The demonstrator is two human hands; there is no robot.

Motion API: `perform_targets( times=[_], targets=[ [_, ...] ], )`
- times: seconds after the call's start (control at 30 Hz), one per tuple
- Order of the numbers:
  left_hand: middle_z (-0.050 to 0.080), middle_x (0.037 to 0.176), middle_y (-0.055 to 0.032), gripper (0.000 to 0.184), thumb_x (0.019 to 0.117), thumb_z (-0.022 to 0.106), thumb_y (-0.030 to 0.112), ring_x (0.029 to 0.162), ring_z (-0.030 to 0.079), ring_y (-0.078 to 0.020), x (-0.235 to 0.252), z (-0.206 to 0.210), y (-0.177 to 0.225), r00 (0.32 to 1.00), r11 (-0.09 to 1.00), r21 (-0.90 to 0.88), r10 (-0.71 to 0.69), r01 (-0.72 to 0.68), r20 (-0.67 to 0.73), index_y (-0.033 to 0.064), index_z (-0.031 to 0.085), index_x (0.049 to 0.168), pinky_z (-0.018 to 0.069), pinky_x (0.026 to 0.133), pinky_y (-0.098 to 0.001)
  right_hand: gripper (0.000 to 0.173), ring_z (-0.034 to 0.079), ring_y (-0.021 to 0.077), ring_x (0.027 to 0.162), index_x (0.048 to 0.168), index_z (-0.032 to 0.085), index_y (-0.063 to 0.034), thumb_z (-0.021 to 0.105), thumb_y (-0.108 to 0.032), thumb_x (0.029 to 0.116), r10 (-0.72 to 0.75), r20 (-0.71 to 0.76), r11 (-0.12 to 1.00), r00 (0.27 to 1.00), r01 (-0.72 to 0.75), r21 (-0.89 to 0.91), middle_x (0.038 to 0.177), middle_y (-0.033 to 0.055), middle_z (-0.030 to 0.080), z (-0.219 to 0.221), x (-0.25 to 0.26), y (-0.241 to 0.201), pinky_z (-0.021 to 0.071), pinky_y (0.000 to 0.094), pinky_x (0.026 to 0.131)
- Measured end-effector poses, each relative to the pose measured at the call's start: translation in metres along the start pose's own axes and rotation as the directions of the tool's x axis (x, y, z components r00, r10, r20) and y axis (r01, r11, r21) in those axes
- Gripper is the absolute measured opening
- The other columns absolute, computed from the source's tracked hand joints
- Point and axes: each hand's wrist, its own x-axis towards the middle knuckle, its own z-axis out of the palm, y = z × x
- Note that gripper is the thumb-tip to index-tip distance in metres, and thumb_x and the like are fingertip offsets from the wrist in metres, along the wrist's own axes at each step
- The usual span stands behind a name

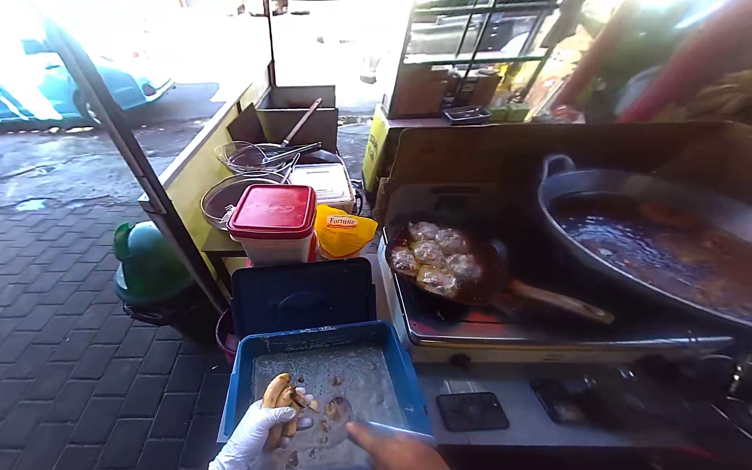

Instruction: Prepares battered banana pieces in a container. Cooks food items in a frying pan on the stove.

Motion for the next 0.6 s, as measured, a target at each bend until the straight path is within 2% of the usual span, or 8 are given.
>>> perform_targets(
  times=[0.13, 0.23, 0.3, 0.47, 0.53, 0.6],
  targets=[
    [0.071, 0.125, -0.0172, 0.048, 0.0874, 0.065, 0.008, 0.093, 0.074, -0.0241, 0.014, -0.018, 0.012, 0.999, 0.995, 0.096, -0.027, 0.025, 0.021, 0.002, 0.058, 0.134, 0.0593, 0.065, -0.0316, 0.045, 0.067, 0.0291, 0.07, 0.155, 0.049, -0.0276, 0.041, -0.028, 0.1114, 0.019, -0.053, 1.0, 0.998, -0.019, 0.013, 0.075, 0.0096, 0.067, 0.0, -0.003, -0.017, 0.0574, 0.0466, 0.07],
    [0.072, 0.12, -0.0151, 0.048, 0.0829, 0.067, 0.008, 0.084, 0.071, -0.0193, 0.02, -0.023, 0.02, 0.995, 0.994, 0.112, -0.024, 0.013, 0.098, 0.0033, 0.062, 0.131, 0.0563, 0.06, -0.0293, 0.045, 0.068, 0.0287, 0.072, 0.156, 0.049, -0.0271, 0.04, -0.027, 0.1114, 0.044, -0.032, 0.999, 0.999, -0.044, 0.006, 0.077, 0.0094, 0.069, 0.007, -0.002, -0.023, 0.0574, 0.0462, 0.072],
    [0.072, 0.115, -0.0154, 0.051, 0.08, 0.067, 0.006, 0.082, 0.07, -0.0202, 0.018, -0.021, 0.024, 0.993, 0.994, 0.108, -0.047, 0.036, 0.109, 0.0034, 0.063, 0.13, 0.0576, 0.06, -0.0304, 0.045, 0.069, 0.0284, 0.074, 0.155, 0.049, -0.0275, 0.04, -0.026, 0.1112, 0.06, -0.018, 0.998, 0.998, -0.06, -0.01, 0.077, 0.0091, 0.069, 0.011, 0.001, -0.023, 0.0577, 0.0454, 0.074],
    [0.071, 0.121, -0.0191, 0.049, 0.0819, 0.064, 0.002, 0.094, 0.073, -0.0253, 0.019, -0.024, 0.014, 0.984, 0.995, 0.059, -0.087, 0.079, 0.158, 0.0012, 0.061, 0.131, 0.0602, 0.067, -0.0333, 0.046, 0.069, 0.0296, 0.076, 0.156, 0.047, -0.0292, 0.038, -0.027, 0.1116, 0.065, 0.058, 0.998, 0.996, -0.065, -0.008, 0.077, 0.0104, 0.068, 0.006, 0.009, -0.017, 0.0576, 0.0466, 0.077],
    [0.071, 0.123, -0.0201, 0.05, 0.083, 0.063, 0.002, 0.098, 0.073, -0.0276, 0.02, -0.025, 0.01, 0.985, 0.994, 0.042, -0.105, 0.1, 0.137, 0.0006, 0.059, 0.133, 0.0611, 0.07, -0.0349, 0.046, 0.07, 0.0308, 0.078, 0.157, 0.046, -0.0279, 0.038, -0.028, 0.1119, 0.051, 0.091, 0.997, 0.995, -0.056, 0.046, 0.08, 0.0117, 0.069, 0.0, 0.007, -0.014, 0.0575, 0.0483, 0.079],
    [0.071, 0.122, -0.0197, 0.051, 0.0833, 0.063, 0.002, 0.099, 0.073, -0.0273, 0.018, -0.022, 0.008, 0.991, 0.995, 0.029, -0.101, 0.099, 0.091, 0.0005, 0.058, 0.134, 0.0612, 0.071, -0.0348, 0.045, 0.07, 0.0301, 0.076, 0.156, 0.047, -0.0262, 0.039, -0.028, 0.1121, 0.011, 0.065, 0.996, 0.998, -0.017, 0.088, 0.081, 0.0116, 0.071, -0.007, 0.003, -0.01, 0.0578, 0.0483, 0.078]
  ],
)
